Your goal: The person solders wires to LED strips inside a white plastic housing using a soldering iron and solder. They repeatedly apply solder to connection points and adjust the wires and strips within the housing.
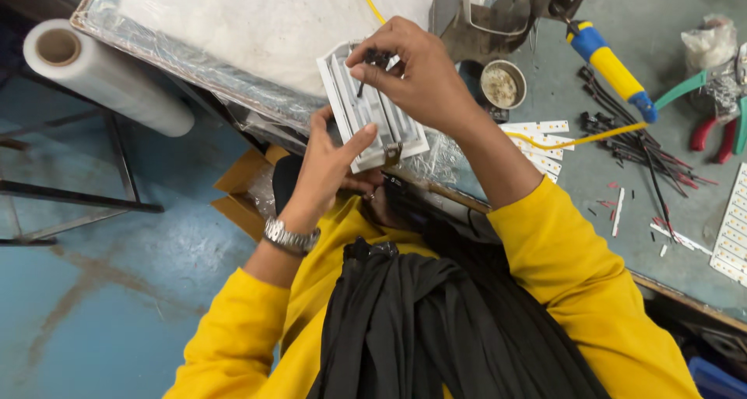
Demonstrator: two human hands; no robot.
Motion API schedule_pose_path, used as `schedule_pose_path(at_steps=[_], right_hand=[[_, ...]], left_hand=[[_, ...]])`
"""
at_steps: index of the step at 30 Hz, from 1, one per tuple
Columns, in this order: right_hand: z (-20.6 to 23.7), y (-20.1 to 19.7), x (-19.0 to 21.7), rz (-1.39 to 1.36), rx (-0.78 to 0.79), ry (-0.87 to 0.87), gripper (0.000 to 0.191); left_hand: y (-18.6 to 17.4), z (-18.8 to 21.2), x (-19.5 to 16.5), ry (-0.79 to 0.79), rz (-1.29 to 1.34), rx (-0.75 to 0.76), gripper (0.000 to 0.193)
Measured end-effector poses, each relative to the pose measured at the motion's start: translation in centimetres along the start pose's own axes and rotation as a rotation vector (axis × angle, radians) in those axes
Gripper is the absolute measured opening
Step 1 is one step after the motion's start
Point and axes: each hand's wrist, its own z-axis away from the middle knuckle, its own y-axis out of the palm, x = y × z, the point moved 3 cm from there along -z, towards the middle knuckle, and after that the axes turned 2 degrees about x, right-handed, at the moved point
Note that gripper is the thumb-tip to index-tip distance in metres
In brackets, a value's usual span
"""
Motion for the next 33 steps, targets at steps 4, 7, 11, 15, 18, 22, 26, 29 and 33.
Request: schedule_pose_path(at_steps=[4, 7, 11, 15, 18, 22, 26, 29, 33], right_hand=[[0.5, -0.5, 0.2, -0.009, -0.002, -0.04, 0.014], [0.8, -1.2, 0.5, -0.04, -0.016, -0.051, 0.016], [0.6, -2.8, 1.5, 0.126, -0.138, -0.21, 0.014], [-0.4, -4.6, 2.3, -0.053, -0.126, -0.332, 0.012], [-0.5, -5.4, 2.6, -0.139, -0.089, -0.242, 0.019], [0.3, -5.7, 4.4, -0.254, -0.139, -0.317, 0.015], [0.2, -6.2, 6.1, -0.026, -0.204, -0.315, 0.008], [0.2, -6.8, 6.8, 0.16, -0.205, -0.347, 0.009], [2.3, -7.5, 6.3, 0.062, -0.374, -0.435, 0.012]], left_hand=[[0.9, -0.1, -0.7, 0.079, -0.015, 0.014, 0.076], [1.0, 0.0, -1.6, 0.1, 0.049, 0.039, 0.073], [0.9, 1.0, -4.0, 0.219, -0.008, 0.07, 0.071], [1.7, 2.4, -6.4, 0.328, -0.059, 0.133, 0.072], [2.5, 3.1, -7.8, 0.391, -0.063, 0.147, 0.073], [3.3, 3.6, -8.8, 0.465, -0.154, 0.137, 0.074], [3.9, 3.8, -9.2, 0.48, -0.199, 0.141, 0.074], [4.1, 4.0, -9.6, 0.503, -0.149, 0.183, 0.073], [3.7, 4.3, -10.3, 0.51, -0.031, 0.198, 0.073]])
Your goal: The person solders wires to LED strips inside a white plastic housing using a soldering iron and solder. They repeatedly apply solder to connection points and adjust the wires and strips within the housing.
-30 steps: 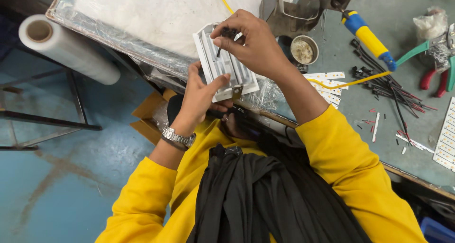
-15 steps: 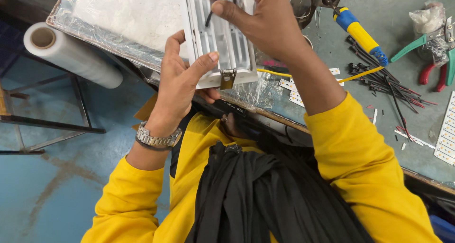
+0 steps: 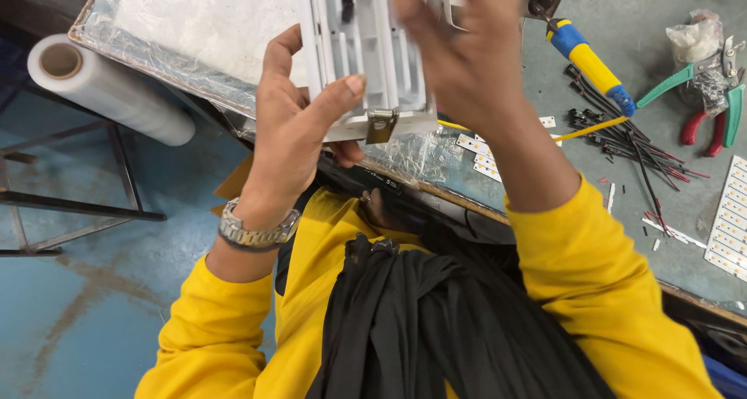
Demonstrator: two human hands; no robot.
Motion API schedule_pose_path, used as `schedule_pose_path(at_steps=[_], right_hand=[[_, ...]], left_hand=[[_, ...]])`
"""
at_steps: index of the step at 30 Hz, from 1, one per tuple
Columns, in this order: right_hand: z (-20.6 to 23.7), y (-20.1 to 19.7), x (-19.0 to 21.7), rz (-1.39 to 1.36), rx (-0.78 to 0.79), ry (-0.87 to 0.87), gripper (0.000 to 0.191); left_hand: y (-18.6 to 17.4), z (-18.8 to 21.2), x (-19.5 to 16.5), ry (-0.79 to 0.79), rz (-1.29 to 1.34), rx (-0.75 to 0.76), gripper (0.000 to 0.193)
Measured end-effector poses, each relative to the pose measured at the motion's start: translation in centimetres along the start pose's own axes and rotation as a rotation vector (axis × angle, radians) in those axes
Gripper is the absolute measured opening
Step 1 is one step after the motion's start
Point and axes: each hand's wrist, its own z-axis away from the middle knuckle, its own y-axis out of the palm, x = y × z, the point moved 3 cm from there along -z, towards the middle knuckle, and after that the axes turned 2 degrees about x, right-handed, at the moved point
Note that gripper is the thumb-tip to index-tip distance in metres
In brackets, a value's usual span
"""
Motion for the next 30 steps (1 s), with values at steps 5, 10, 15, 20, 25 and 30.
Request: schedule_pose_path(at_steps=[5, 10, 15, 20, 25, 30], right_hand=[[4.5, -0.7, -3.5, -0.514, -0.278, 0.364, 0.021], [8.1, 1.9, -8.3, -0.84, -0.002, 0.645, 0.046], [9.8, 1.5, -10.6, -0.661, 0.133, 0.762, 0.06], [8.4, 2.3, -9.1, -0.858, 0.128, 0.713, 0.059], [6.7, 3.4, -7.2, -0.931, 0.064, 0.931, 0.056], [3.8, 2.2, -4.9, -0.598, 0.447, 0.834, 0.026]], left_hand=[[-0.4, 0.1, -1.0, 0.003, 0.176, 0.011, 0.075], [0.8, 0.0, -1.3, -0.017, 0.315, 0.047, 0.072], [1.7, -0.1, -1.3, -0.05, 0.36, 0.057, 0.074], [1.6, 0.2, -0.9, -0.073, 0.39, 0.062, 0.072], [0.5, 0.4, 1.0, -0.086, 0.509, 0.089, 0.063], [-1.3, 0.2, 3.8, -0.065, 0.792, 0.182, 0.047]])
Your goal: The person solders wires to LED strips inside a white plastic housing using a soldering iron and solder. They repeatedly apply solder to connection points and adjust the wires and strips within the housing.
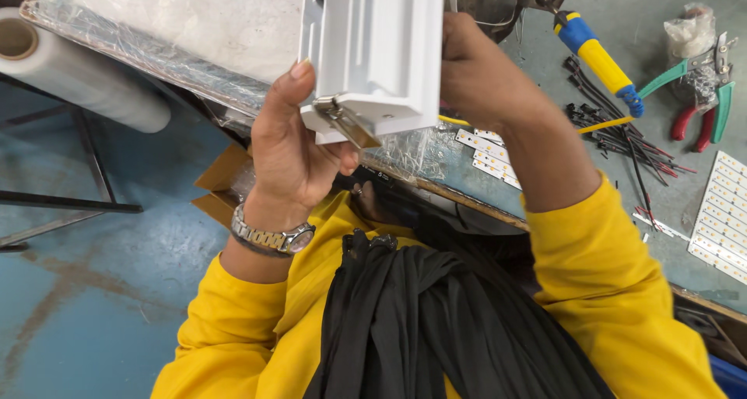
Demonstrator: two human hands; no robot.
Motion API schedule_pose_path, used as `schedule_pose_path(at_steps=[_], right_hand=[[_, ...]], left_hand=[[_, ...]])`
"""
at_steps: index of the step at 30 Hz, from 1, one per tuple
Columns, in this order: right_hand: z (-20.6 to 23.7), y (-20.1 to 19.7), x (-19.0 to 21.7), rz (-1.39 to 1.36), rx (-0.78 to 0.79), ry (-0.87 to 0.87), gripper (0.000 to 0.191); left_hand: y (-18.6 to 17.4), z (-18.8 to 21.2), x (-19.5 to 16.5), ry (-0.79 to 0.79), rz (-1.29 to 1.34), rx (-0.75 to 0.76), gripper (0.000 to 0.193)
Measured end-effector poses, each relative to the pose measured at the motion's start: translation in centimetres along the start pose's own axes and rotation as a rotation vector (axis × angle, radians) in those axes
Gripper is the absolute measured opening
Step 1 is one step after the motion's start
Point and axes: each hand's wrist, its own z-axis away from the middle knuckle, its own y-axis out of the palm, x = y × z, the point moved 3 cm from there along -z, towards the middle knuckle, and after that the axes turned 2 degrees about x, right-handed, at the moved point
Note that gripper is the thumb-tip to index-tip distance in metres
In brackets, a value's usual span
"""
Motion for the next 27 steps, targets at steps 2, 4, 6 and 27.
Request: schedule_pose_path(at_steps=[2, 4, 6, 27], right_hand=[[-0.2, 0.1, 1.9, 0.302, -0.021, -0.013, 0.026], [-0.3, 0.7, 3.8, 0.602, -0.041, -0.022, 0.026], [-0.3, 1.5, 5.6, 0.905, -0.06, -0.036, 0.027], [-13.5, 4.3, 6.0, 1.718, 0.467, -0.522, 0.024]], left_hand=[[-1.1, 0.0, 0.3, -0.015, 0.155, 0.037, 0.045], [-2.2, 0.4, 0.7, -0.056, 0.302, 0.038, 0.046], [-3.2, 1.0, 1.3, -0.11, 0.415, 0.013, 0.048], [-7.9, 6.2, 9.2, -0.684, -0.187, 0.266, 0.082]])
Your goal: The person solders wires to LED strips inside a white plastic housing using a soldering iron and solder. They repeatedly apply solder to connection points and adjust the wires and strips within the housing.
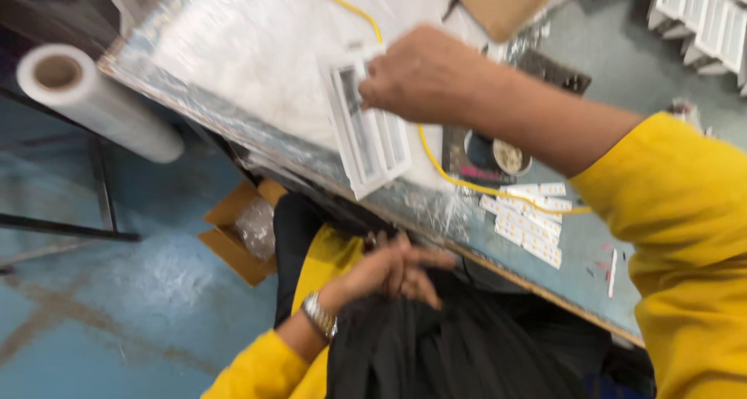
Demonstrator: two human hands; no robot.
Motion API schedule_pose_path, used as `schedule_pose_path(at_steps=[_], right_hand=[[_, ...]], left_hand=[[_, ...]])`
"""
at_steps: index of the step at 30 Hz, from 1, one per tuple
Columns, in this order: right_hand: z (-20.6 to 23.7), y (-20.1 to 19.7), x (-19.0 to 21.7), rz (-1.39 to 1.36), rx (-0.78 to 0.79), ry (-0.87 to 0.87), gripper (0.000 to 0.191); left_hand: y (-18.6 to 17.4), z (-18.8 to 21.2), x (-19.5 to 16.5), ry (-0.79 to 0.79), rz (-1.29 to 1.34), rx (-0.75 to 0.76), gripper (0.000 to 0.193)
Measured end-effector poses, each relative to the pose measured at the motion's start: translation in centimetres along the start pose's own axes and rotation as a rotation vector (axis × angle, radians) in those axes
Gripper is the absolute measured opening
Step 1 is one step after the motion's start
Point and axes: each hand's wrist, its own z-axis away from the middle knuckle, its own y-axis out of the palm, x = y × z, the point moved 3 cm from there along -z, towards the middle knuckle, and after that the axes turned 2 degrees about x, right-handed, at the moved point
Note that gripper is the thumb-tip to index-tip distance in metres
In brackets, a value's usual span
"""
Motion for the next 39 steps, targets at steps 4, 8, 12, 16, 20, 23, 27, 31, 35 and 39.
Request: schedule_pose_path(at_steps=[4, 8, 12, 16, 20, 23, 27, 31, 35, 39], right_hand=[[-0.8, 2.2, 0.1, -0.089, 0.004, 0.011, 0.031], [-0.4, 3.1, -0.1, -0.108, -0.066, 0.02, 0.021], [1.5, 2.5, 0.3, -0.188, -0.212, 0.015, 0.011], [3.0, 2.0, 1.5, -0.293, -0.202, 0.157, 0.016], [4.8, 1.3, 2.6, -0.471, -0.254, 0.238, 0.018], [5.6, 1.0, 2.8, -0.55, -0.258, 0.291, 0.018], [6.3, 0.7, 2.7, -0.616, -0.3, 0.293, 0.017], [7.3, 0.7, 2.9, -0.626, -0.312, 0.305, 0.016], [8.6, 1.5, 3.7, -0.662, -0.43, 0.352, 0.014], [10.5, 3.7, 4.4, -0.886, -0.558, 0.552, 0.018]], left_hand=[[0.7, 3.1, -4.0, 0.217, -0.534, -0.328, 0.042], [0.0, 4.2, -10.6, 0.665, -1.442, -1.22, 0.034], [-2.0, 2.1, -14.1, 0.777, -1.525, -1.201, 0.062], [-3.1, 0.2, -13.7, 0.639, -1.372, -1.164, 0.062], [-1.2, -0.5, -11.1, 0.598, -1.202, -1.172, 0.066], [1.4, -0.8, -9.4, 0.634, -1.003, -1.108, 0.07], [3.7, -1.3, -9.3, 0.59, -1.101, -1.116, 0.076], [3.1, -0.3, -12.6, 0.715, -1.426, -1.227, 0.056], [1.0, -0.4, -16.1, 0.681, -1.38, -0.834, 0.032], [-0.3, -1.7, -16.9, 0.411, -1.075, -0.735, 0.026]])
